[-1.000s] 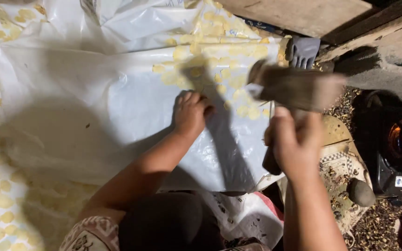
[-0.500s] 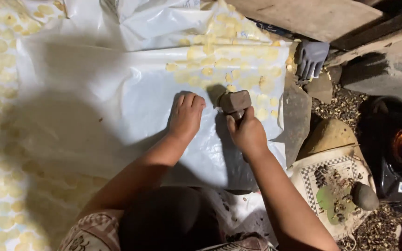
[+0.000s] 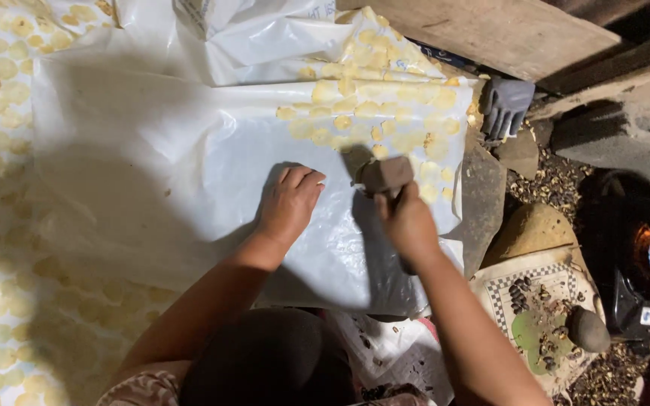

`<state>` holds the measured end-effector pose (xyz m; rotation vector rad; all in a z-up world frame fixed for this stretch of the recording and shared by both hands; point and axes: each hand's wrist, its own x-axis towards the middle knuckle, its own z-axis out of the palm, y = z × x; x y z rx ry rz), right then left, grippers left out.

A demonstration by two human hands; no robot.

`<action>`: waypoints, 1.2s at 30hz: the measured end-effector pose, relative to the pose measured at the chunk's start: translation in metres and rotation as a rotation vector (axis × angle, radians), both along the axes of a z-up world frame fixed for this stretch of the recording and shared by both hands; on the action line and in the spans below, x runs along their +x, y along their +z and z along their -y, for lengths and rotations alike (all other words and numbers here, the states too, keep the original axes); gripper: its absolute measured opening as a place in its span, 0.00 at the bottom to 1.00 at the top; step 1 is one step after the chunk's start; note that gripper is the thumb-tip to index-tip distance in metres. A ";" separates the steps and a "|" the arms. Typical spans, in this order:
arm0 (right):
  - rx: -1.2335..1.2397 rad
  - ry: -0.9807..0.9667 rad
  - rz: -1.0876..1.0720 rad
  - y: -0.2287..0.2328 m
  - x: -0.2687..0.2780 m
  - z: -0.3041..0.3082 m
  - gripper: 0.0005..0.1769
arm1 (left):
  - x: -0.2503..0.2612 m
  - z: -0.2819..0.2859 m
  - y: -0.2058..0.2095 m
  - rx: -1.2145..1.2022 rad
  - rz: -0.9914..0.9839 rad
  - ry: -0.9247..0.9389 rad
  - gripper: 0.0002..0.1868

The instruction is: Cracking and flattening nuts using a stone and a wooden mallet on a ground-level workspace.

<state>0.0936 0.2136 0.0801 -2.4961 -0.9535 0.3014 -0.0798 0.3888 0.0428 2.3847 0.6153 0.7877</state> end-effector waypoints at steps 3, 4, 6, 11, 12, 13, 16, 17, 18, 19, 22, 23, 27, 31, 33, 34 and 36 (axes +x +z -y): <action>-0.037 0.117 -0.082 0.021 0.024 -0.003 0.25 | -0.004 0.002 0.002 -0.021 0.063 -0.051 0.13; -0.017 0.060 -0.065 0.039 0.018 -0.008 0.25 | -0.003 0.001 0.005 -0.049 0.060 -0.039 0.14; 0.000 0.004 -0.055 0.041 0.006 -0.009 0.26 | -0.006 0.001 0.007 -0.080 0.052 -0.026 0.15; -0.006 0.013 -0.082 0.005 0.013 -0.008 0.28 | 0.011 0.005 -0.007 -0.100 0.117 -0.073 0.08; -0.005 0.011 -0.084 0.022 0.013 -0.009 0.28 | 0.018 0.004 -0.010 -0.099 0.115 -0.075 0.08; 0.059 0.024 -0.161 0.041 0.015 -0.010 0.26 | 0.027 0.005 -0.012 -0.091 0.128 -0.105 0.07; 0.075 -0.049 -0.255 0.121 -0.006 -0.014 0.23 | 0.040 0.014 -0.022 -0.037 0.085 -0.123 0.07; 0.051 -0.125 -0.259 0.152 -0.014 -0.021 0.22 | 0.046 0.011 -0.024 0.035 0.040 -0.108 0.09; 0.054 -0.123 -0.259 0.156 -0.019 -0.016 0.22 | 0.048 0.011 -0.022 0.039 0.041 -0.105 0.09; 0.306 -0.060 -0.246 0.161 -0.025 -0.011 0.22 | 0.049 0.011 -0.020 0.065 0.058 -0.091 0.09; 0.595 0.088 0.024 0.129 -0.033 -0.005 0.16 | 0.045 0.010 -0.017 0.058 0.073 -0.101 0.11; 0.629 0.184 0.281 0.111 -0.032 -0.009 0.10 | 0.044 0.005 -0.015 0.029 0.077 -0.117 0.11; -0.026 0.071 0.026 -0.002 -0.030 -0.024 0.32 | 0.011 -0.007 -0.006 0.201 -0.056 -0.010 0.07; -0.084 0.042 -0.057 0.004 -0.033 -0.023 0.29 | -0.011 -0.013 -0.001 -0.053 0.077 -0.019 0.08; -0.013 0.051 -0.045 0.007 -0.023 -0.022 0.28 | -0.005 -0.016 -0.008 -0.048 0.072 -0.034 0.11; 0.080 0.098 -0.065 0.010 -0.015 -0.021 0.26 | 0.002 -0.021 -0.013 -0.024 0.064 -0.021 0.12; 0.152 0.140 -0.095 0.044 -0.013 -0.020 0.23 | 0.017 -0.022 -0.025 -0.022 0.048 -0.011 0.12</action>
